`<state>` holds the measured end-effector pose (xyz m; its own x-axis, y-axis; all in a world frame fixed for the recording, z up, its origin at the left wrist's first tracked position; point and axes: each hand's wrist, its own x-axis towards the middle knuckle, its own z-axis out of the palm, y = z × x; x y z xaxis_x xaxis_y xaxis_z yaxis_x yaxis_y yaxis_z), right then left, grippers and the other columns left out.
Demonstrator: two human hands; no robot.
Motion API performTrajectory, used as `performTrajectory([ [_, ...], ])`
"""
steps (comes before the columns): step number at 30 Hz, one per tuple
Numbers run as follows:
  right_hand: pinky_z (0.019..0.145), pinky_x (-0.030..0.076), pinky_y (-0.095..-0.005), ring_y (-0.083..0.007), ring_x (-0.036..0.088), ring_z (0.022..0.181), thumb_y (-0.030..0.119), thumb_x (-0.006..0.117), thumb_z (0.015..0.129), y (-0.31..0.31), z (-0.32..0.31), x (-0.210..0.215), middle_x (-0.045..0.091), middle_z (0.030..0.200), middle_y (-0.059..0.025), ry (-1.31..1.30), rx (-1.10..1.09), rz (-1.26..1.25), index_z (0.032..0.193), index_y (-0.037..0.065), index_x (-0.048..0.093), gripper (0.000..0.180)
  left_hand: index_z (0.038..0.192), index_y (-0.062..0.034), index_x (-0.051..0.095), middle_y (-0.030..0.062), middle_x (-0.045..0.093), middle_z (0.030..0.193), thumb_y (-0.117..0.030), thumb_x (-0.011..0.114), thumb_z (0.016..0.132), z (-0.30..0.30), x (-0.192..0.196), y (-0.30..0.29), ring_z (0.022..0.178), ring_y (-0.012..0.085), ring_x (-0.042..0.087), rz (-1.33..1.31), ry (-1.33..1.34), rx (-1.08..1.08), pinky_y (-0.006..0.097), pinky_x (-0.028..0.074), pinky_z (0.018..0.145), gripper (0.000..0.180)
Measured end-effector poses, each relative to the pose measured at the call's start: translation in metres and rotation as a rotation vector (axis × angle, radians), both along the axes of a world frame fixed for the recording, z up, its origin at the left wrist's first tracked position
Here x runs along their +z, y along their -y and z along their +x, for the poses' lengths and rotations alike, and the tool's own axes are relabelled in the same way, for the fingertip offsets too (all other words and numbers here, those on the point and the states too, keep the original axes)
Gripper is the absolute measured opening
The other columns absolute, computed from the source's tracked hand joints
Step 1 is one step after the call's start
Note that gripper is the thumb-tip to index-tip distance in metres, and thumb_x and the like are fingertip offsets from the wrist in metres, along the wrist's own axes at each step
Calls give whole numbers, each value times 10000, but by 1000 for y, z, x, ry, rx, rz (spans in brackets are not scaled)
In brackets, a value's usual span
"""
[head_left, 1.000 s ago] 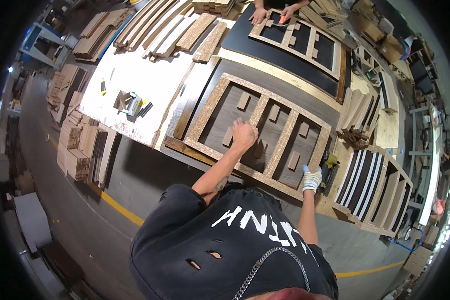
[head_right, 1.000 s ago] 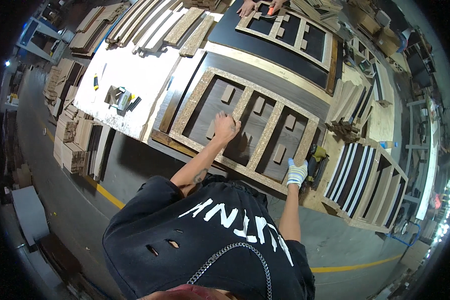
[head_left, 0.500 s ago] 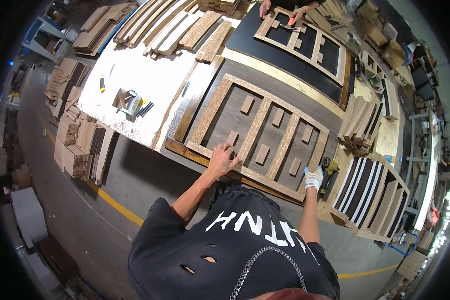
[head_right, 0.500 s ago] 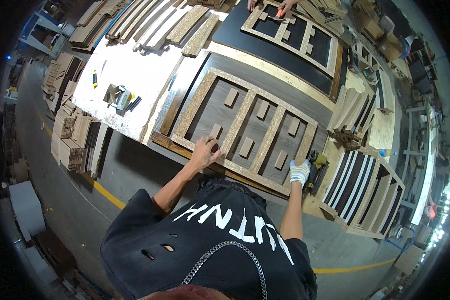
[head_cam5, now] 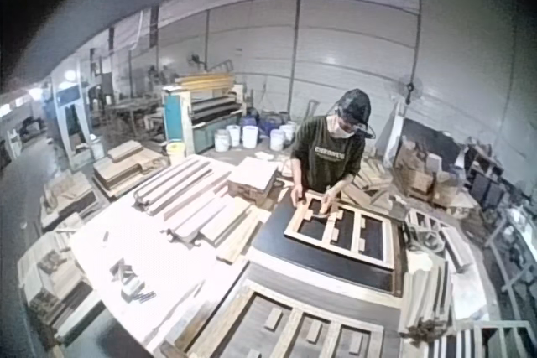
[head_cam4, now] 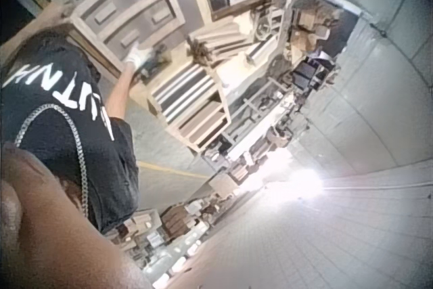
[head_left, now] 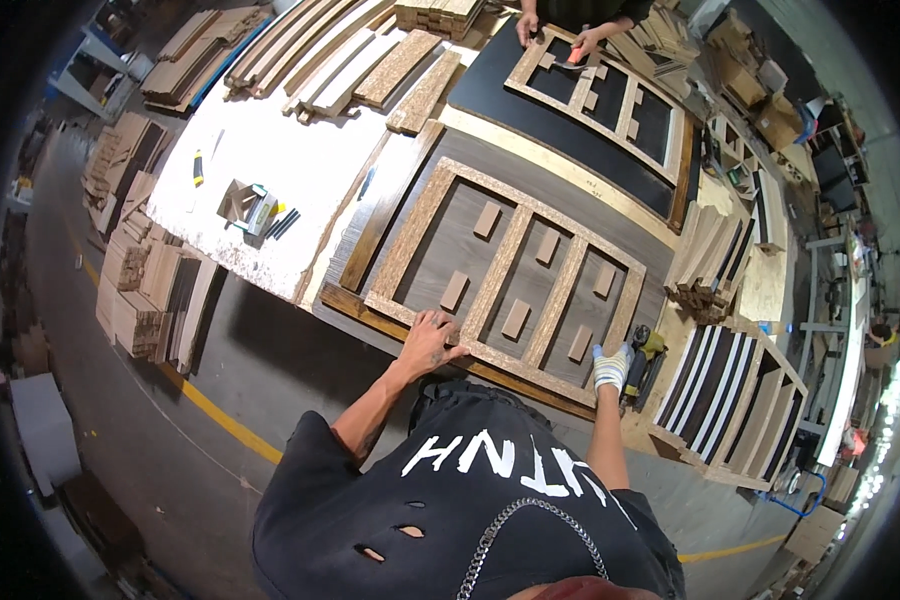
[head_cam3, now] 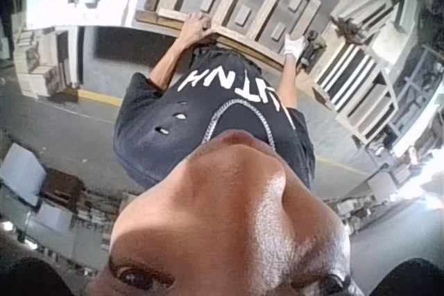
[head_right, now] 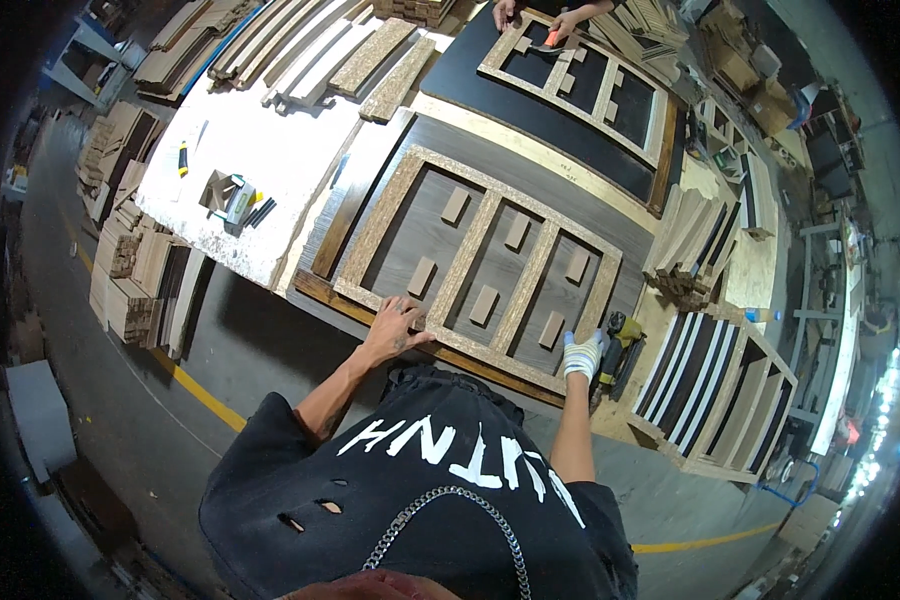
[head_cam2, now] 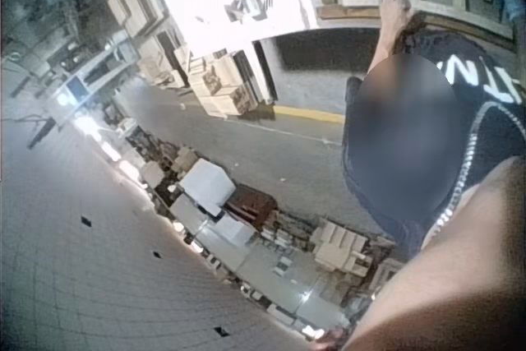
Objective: Assembling a wooden furniture frame by positioning slats and securing them with a pneumatic nailer.
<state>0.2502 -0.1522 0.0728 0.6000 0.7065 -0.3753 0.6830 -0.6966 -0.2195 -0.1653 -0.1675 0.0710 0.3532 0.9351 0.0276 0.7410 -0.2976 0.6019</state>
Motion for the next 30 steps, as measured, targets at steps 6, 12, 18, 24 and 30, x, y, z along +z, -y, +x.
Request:
performTrajectory([
  [6,1131,367,-440,-424,383,1374,402,738,825,0,-2,0,348,1505,-294,-12,-38,-19,1495,24,319,876,1049,-25,675,125,590,1140,-470,738,794,-2,3,0,1090,323,511,16,-21,-49,455,360,999,517],
  [12,1084,405,-458,-437,420,1342,395,724,819,12,1,-11,365,1490,-302,18,-47,39,1497,39,304,874,1070,-34,675,132,590,1053,-435,766,771,4,2,-2,1056,338,516,64,14,-22,462,370,981,508],
  [18,1058,431,-467,-432,445,1316,394,714,841,12,-12,7,390,1472,-288,-3,-68,7,1495,39,303,850,1082,-42,665,127,592,1041,-423,773,770,4,6,2,1045,340,521,65,1,-17,473,363,989,504],
  [24,1048,444,-471,-427,448,1313,393,704,853,17,-9,6,389,1472,-276,-1,-74,2,1498,39,301,839,1082,-41,659,117,605,1048,-395,792,753,7,6,-2,1041,329,535,89,39,-31,471,357,999,501],
  [30,1042,447,-475,-431,452,1306,389,704,854,17,-9,3,386,1473,-274,-4,-72,12,1494,36,308,831,1103,-26,654,125,594,1085,-435,785,762,5,5,-2,1054,325,520,74,-3,-47,452,366,963,548],
])
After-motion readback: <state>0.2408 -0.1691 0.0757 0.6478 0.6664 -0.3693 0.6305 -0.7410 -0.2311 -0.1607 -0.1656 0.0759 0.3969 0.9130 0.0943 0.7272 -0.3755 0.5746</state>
